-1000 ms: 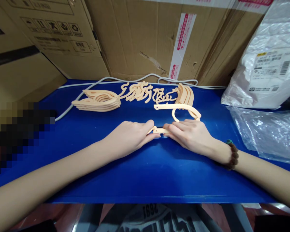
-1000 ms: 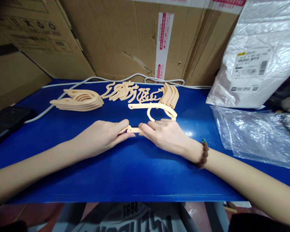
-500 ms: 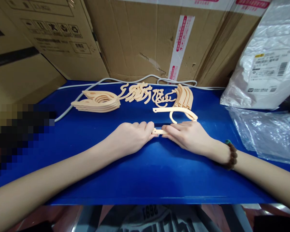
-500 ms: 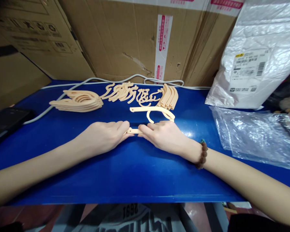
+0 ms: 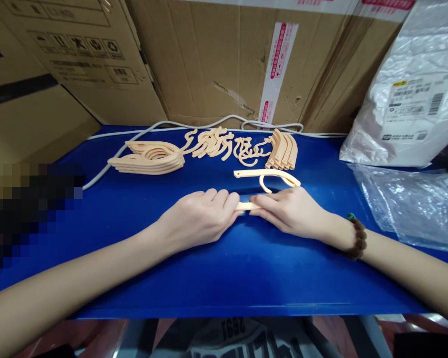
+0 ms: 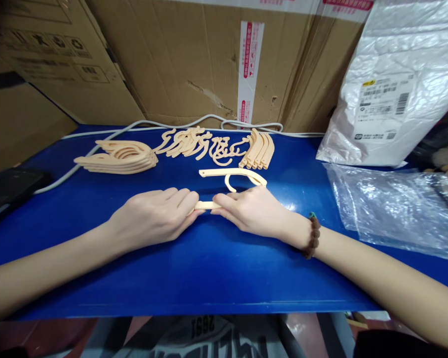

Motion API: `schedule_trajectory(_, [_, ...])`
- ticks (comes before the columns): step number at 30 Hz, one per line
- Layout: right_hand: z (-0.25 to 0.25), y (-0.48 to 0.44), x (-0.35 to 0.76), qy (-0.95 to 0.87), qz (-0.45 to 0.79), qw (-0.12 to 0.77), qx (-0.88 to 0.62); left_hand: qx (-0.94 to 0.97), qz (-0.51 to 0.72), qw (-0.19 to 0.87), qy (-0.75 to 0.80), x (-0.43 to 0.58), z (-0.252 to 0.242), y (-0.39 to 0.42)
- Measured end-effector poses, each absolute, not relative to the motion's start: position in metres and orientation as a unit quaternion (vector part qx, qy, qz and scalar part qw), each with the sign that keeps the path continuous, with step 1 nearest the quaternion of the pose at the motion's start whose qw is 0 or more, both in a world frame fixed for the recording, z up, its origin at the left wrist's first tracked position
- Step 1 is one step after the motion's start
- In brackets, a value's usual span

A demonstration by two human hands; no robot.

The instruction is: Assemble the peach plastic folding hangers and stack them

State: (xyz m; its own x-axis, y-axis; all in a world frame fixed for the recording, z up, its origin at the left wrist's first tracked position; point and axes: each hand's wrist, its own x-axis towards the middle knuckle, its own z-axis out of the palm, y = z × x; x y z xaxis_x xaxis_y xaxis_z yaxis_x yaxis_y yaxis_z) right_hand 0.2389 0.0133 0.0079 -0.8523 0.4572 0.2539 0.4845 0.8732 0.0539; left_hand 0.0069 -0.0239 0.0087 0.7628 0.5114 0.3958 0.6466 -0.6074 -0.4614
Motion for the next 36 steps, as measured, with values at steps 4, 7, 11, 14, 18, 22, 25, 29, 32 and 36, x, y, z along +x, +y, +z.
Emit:
schedule_trajectory(4, [0.008,0.013,0.238,-0.959,-0.08,0.135,-0.236,-0.893,-0.129,0.289,-0.32,0.005,0.008,-0.022])
schedule_trajectory(7, [0.008,0.012,0.238,-0.957,-0.093,0.133,-0.239,-0.893,-0.141,0.28,-0.324,0.005,0.008,-0.02])
schedule_trajectory(11, [0.009,0.012,0.238,-0.957,-0.094,0.13,-0.24,-0.902,-0.142,0.262,-0.313,0.005,0.01,-0.017])
schedule_trajectory(14, [0.01,0.012,0.238,-0.96,-0.088,0.131,-0.233,-0.914,-0.141,0.245,-0.292,0.002,0.012,-0.013])
schedule_trajectory(18, [0.011,0.012,0.237,-0.956,-0.11,0.139,-0.233,-0.928,-0.146,0.212,-0.269,0.0,0.013,-0.011])
schedule_trajectory(22, [0.011,0.013,0.238,-0.943,-0.125,0.176,-0.253,-0.904,-0.163,0.225,-0.325,0.002,0.012,-0.013])
schedule_trajectory(25, [0.013,0.014,0.239,-0.931,-0.121,0.217,-0.266,-0.896,-0.168,0.214,-0.352,0.002,0.013,-0.014])
schedule_trajectory(29, [0.017,0.015,0.242,-0.915,-0.135,0.268,-0.269,-0.892,-0.175,0.193,-0.37,-0.001,0.014,-0.014])
schedule_trajectory(32, [0.019,0.015,0.245,-0.904,-0.149,0.308,-0.257,-0.894,-0.177,0.187,-0.366,-0.002,0.014,-0.014])
schedule_trajectory(36, [0.02,0.017,0.248,-0.868,-0.142,0.349,-0.323,-0.898,-0.176,0.18,-0.362,-0.003,0.012,-0.013])
